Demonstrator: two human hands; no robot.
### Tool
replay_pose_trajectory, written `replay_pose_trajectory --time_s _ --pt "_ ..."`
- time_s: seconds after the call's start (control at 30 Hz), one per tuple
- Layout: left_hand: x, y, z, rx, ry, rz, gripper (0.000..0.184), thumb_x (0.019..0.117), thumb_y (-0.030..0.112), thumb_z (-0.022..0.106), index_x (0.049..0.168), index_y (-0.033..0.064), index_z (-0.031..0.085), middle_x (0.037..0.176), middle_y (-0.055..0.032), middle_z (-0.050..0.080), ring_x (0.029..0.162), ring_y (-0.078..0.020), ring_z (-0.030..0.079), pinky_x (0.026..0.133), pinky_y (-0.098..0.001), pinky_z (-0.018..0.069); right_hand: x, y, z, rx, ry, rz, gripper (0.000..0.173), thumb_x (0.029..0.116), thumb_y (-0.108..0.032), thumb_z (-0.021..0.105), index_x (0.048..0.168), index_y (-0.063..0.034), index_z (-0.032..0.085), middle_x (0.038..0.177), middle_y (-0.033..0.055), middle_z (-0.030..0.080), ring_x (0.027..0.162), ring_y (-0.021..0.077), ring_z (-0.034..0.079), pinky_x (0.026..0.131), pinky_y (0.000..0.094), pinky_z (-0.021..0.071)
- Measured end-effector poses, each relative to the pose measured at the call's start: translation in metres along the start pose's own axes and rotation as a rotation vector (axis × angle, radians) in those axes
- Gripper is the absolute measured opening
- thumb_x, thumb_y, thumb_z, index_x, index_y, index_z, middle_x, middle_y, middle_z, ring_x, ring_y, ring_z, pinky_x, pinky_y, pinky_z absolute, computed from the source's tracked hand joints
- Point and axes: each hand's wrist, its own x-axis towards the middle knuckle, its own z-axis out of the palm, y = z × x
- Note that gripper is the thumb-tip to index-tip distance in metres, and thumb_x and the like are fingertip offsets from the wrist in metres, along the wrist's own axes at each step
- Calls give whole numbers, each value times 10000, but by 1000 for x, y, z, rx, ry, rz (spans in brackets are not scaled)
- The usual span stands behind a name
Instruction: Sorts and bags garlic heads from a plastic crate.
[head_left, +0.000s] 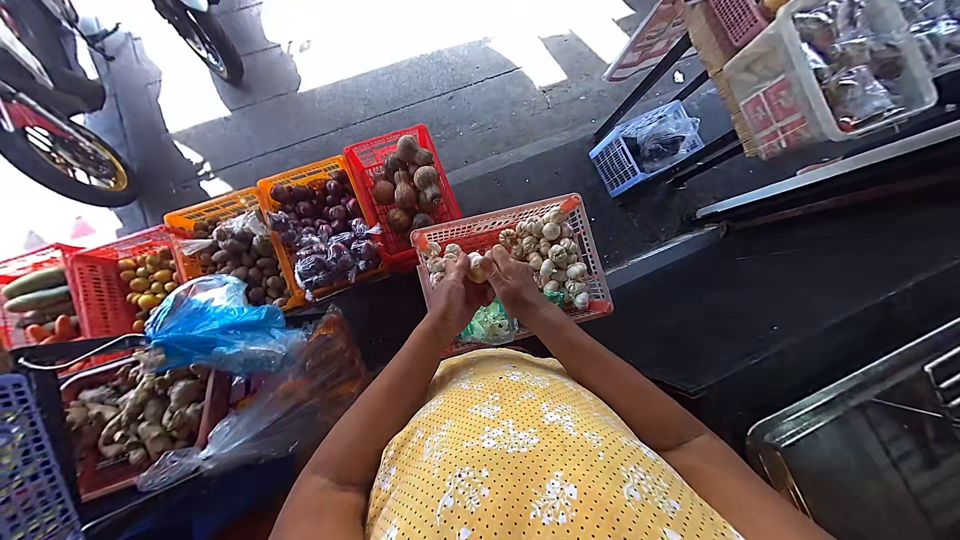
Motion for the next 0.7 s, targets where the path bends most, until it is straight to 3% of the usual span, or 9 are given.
replay_pose_trajectory --time_s 0.07,0.17,0.2,0.27,0.3,0.4,0.47,0.6,0.7 --pt "1 -11 2 196 39 -12 597 1097 543 112 1233 125 515 782 -47 619 612 -135 584 543 -288 499 0 -6 4 -114 1 12 755 1004 -705 364 1089 4 609 814 160 649 787 346 683 709 575 552" --pt "0 -18 1 391 35 36 591 1109 492 95 1001 127 547 621 16 493 483 -81 429 459 -236 371 1 -2 8 -177 65 -50 631 1069 -544 308 970 0 612 717 141 599 699 335 657 619 541 526" --pt "1 -18 -3 421 16 63 515 1122 446 123 1066 131 527 659 20 483 495 -72 417 466 -225 367 2 1 8 -183 77 -72 608 1074 -497 286 939 -6 618 699 136 592 685 330 654 604 535 519" --pt "5 -17 -11 395 22 78 432 1132 397 187 1243 127 506 760 -11 571 531 -74 480 486 -223 408 3 7 9 -200 75 -103 615 1078 -477 256 913 -12 623 682 131 592 666 327 657 583 528 521" --pt "5 -15 -11 367 36 57 468 1128 427 178 1254 138 525 757 -17 587 520 -78 486 478 -225 415 2 8 10 -206 59 -97 633 1079 -483 231 917 -13 622 693 134 599 678 331 662 591 533 526" --pt "-1 -15 0 329 59 -48 654 1064 617 110 1061 137 554 613 -13 504 452 -96 432 433 -229 379 4 9 15 -258 7 -22 635 1089 -465 234 884 -8 625 766 161 641 748 356 684 633 555 535" --pt "0 -20 3 343 39 -114 655 1030 680 108 1096 162 503 592 4 436 443 -96 404 432 -227 373 7 8 17 -272 -15 23 551 1082 -372 310 876 -2 663 818 182 682 813 377 705 677 584 540" --pt "3 -29 6 241 50 -238 709 1023 695 111 794 137 483 522 18 380 404 -82 325 399 -216 282 7 20 18 -75 33 22 509 1086 -247 343 824 11 694 723 178 658 735 343 688 660 569 522" --pt "5 -33 0 187 -14 -261 575 1056 646 212 888 165 479 552 40 347 406 -60 279 389 -193 245 2 26 22 76 75 73 508 1110 -247 344 817 27 656 699 163 600 699 291 640 666 503 503"
